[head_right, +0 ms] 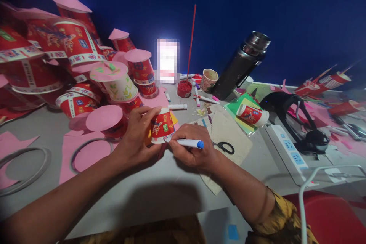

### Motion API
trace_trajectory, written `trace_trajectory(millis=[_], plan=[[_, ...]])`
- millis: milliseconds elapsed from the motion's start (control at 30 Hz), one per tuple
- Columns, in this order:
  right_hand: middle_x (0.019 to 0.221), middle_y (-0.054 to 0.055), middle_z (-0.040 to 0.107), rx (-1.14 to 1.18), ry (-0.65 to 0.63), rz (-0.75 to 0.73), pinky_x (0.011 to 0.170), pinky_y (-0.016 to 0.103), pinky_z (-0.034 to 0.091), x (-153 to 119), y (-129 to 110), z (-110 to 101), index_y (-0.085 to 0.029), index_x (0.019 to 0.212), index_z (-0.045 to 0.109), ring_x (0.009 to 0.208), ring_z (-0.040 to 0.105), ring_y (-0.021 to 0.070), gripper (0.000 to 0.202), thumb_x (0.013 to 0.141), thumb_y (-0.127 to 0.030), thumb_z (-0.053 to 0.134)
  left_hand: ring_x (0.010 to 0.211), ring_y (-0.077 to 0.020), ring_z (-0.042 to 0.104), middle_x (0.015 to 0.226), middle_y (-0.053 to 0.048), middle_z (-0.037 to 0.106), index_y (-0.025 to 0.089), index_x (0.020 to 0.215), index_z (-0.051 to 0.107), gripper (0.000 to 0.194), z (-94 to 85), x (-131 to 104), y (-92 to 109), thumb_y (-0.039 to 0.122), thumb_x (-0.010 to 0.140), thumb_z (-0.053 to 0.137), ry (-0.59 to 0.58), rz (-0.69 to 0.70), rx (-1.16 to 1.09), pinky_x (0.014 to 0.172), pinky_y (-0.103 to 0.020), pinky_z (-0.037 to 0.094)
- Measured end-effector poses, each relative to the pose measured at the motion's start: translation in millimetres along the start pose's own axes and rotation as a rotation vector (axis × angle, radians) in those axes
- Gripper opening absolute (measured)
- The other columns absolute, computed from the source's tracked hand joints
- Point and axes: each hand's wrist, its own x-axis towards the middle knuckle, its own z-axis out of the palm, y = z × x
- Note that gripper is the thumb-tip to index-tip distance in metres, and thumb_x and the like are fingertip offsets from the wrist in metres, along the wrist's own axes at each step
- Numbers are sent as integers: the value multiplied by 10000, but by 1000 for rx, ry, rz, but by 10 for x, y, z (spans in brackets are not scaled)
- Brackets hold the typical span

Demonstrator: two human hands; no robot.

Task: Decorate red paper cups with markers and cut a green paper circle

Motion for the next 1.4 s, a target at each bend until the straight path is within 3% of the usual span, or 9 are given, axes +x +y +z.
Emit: trace_trajectory(millis=[800, 967, 1200, 1400], plan=[[680, 2, 695, 45, 35, 79, 556, 284, 477, -6, 45, -36, -227, 816, 656, 565, 614, 152, 133, 940, -186, 628, 1367, -379, 476, 1430, -146, 416, 254, 1577, 380, 876, -5, 13, 19, 222, 776, 731, -6, -38, -1, 1164, -582, 456], [666, -2, 691, 37, -24, 66, 560, 285, 472, -4, 48, -35, -230, 812, 651, 547, 601, 149, 135, 940, -193, 629, 1371, -373, 474, 1435, -150, 406, 249, 1568, 383, 876, -11, 14, 16, 182, 759, 713, -15, -26, -13, 1163, -573, 467], [691, -4, 687, 43, 71, 46, 566, 278, 468, -9, 56, -30, -231, 846, 653, 576, 618, 151, 115, 936, -161, 635, 1375, -361, 477, 1440, -161, 422, 215, 1558, 387, 823, -16, 16, 31, 177, 793, 690, -16, -19, -35, 1179, -568, 453], [671, -4, 686, 28, 21, 18, 571, 275, 469, 14, 43, -28, -226, 826, 639, 566, 621, 146, 134, 944, -164, 627, 1388, -365, 472, 1440, -157, 417, 224, 1550, 389, 835, -36, 22, 41, 162, 772, 686, -23, -18, -40, 1190, -569, 445]])
